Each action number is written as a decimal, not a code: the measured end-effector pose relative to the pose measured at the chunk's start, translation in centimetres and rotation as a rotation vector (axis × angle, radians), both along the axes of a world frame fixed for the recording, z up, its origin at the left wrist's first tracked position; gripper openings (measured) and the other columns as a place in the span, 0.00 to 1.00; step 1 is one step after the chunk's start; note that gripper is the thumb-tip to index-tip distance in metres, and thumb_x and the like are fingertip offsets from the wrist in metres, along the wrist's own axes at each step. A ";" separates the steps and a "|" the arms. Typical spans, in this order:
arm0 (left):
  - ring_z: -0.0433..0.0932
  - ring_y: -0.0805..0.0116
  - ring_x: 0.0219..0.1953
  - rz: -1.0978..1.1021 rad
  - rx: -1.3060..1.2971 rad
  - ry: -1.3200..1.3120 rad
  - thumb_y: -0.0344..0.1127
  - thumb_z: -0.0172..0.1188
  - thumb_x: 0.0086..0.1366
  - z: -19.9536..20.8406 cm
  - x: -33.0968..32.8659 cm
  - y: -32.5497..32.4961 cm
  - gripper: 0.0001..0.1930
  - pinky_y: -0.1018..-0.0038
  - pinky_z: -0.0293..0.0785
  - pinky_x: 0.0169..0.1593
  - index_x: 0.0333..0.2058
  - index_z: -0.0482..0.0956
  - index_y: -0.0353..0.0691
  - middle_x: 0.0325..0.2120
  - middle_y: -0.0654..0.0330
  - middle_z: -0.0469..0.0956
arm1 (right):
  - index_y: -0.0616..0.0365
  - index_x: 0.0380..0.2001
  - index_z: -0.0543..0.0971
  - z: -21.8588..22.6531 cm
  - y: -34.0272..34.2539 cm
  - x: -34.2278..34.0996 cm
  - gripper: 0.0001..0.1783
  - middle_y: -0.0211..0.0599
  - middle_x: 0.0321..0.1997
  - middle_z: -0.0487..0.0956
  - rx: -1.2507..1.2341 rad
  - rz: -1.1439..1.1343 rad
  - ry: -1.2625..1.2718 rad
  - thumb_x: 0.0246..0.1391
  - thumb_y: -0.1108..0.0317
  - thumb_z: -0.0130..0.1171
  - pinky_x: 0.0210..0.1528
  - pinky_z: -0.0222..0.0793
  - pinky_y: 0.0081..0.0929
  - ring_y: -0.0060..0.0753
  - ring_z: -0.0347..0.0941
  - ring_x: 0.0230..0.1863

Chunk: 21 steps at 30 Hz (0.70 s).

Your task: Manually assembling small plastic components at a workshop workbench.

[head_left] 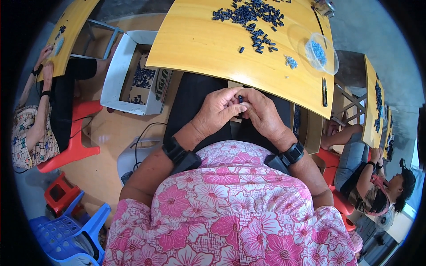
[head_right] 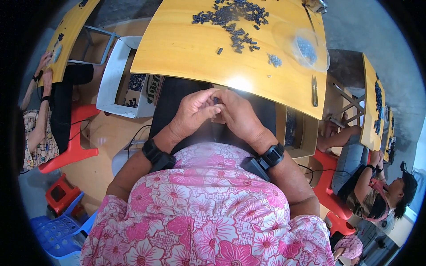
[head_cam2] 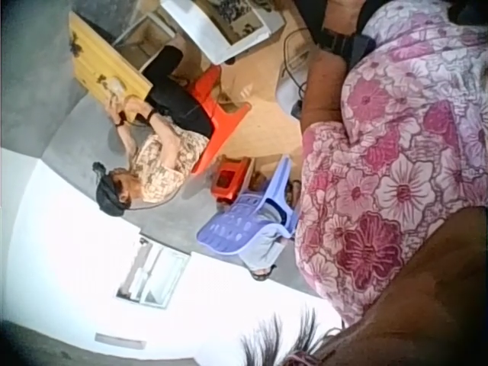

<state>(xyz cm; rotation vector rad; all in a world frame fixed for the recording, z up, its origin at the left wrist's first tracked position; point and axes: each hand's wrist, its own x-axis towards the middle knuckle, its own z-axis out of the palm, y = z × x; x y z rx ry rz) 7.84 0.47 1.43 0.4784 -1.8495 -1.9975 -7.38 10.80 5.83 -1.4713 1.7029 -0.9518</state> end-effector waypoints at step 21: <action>0.69 0.84 0.32 -0.002 -0.190 -0.082 0.24 0.59 0.63 0.6 -1.2 0.3 0.19 0.84 0.68 0.39 0.54 0.77 0.36 0.30 0.71 0.73 | 0.61 0.50 0.75 1.6 19.5 -11.1 0.13 0.29 0.31 0.76 -0.382 -1.038 0.121 0.64 0.72 0.50 0.27 0.68 0.15 0.15 0.69 0.25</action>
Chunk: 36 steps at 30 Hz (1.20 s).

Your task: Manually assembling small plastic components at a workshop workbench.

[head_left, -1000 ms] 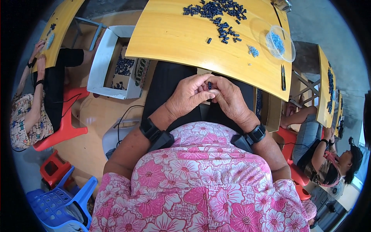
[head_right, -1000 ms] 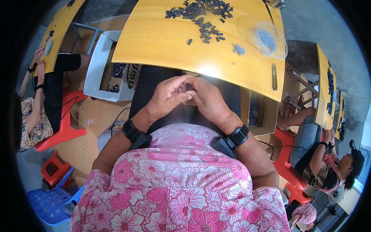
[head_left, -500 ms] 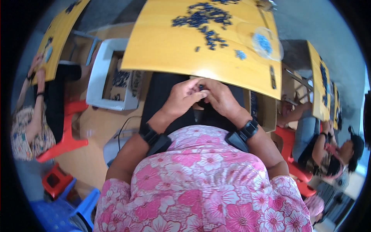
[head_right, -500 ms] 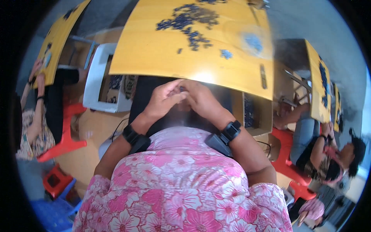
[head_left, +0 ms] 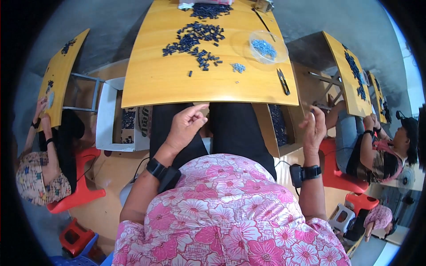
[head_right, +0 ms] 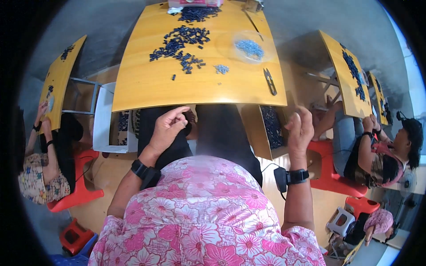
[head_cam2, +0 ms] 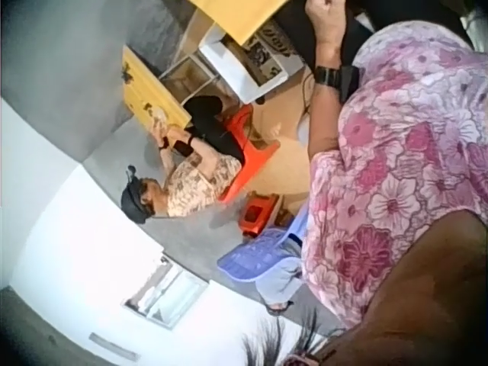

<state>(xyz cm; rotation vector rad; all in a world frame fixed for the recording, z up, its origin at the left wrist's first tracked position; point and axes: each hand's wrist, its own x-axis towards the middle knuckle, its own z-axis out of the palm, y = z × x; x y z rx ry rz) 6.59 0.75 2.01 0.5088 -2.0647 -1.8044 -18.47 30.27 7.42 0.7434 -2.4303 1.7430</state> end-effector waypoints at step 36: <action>0.73 0.80 0.33 -0.029 0.102 0.023 0.24 0.60 0.62 1.3 0.2 -1.0 0.16 0.82 0.71 0.40 0.50 0.80 0.37 0.31 0.65 0.76 | 0.52 0.37 0.81 -2.1 -18.3 2.2 0.10 0.37 0.37 0.78 0.530 0.402 0.491 0.49 0.73 0.60 0.38 0.75 0.38 0.46 0.78 0.37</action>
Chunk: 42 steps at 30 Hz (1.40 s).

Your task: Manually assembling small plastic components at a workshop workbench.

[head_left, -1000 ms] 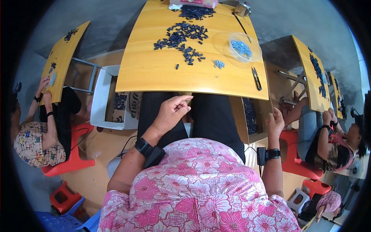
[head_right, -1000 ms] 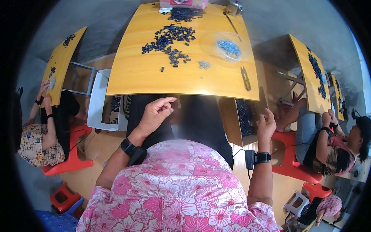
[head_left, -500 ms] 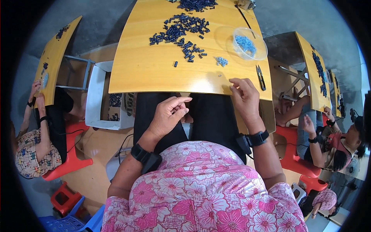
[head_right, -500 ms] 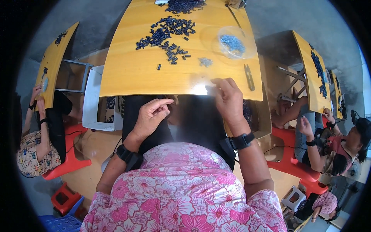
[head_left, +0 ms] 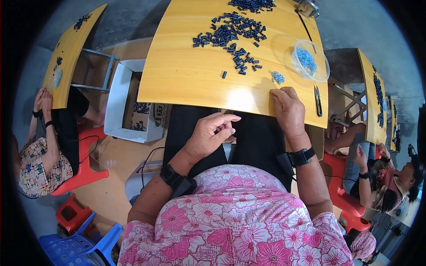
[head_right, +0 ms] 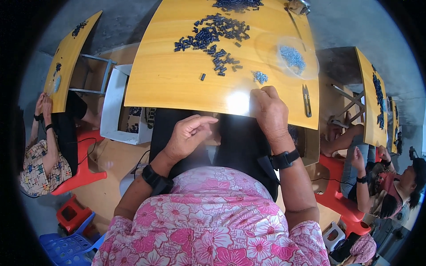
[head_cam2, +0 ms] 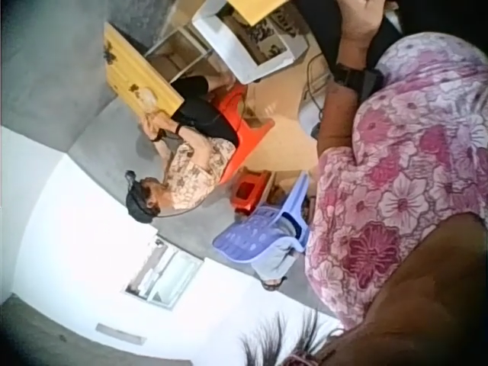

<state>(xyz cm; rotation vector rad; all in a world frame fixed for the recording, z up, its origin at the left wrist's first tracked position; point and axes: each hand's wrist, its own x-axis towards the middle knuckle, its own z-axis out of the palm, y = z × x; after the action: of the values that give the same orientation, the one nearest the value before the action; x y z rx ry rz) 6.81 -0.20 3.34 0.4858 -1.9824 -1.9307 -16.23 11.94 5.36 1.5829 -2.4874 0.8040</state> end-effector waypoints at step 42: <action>0.73 0.72 0.25 0.301 -0.754 -0.204 0.23 0.63 0.56 1.4 -6.6 -7.8 0.17 0.76 0.73 0.34 0.45 0.77 0.39 0.26 0.61 0.76 | 0.53 0.34 0.77 -1.4 0.1 -0.9 0.07 0.40 0.32 0.76 -0.169 0.101 -0.023 0.50 0.75 0.60 0.34 0.73 0.39 0.48 0.76 0.33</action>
<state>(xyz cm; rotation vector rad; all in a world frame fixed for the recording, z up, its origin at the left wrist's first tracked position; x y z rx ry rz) 0.25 -8.00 4.74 0.7217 -2.3917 -0.8841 -17.18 12.07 3.97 1.6587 -2.2998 1.0220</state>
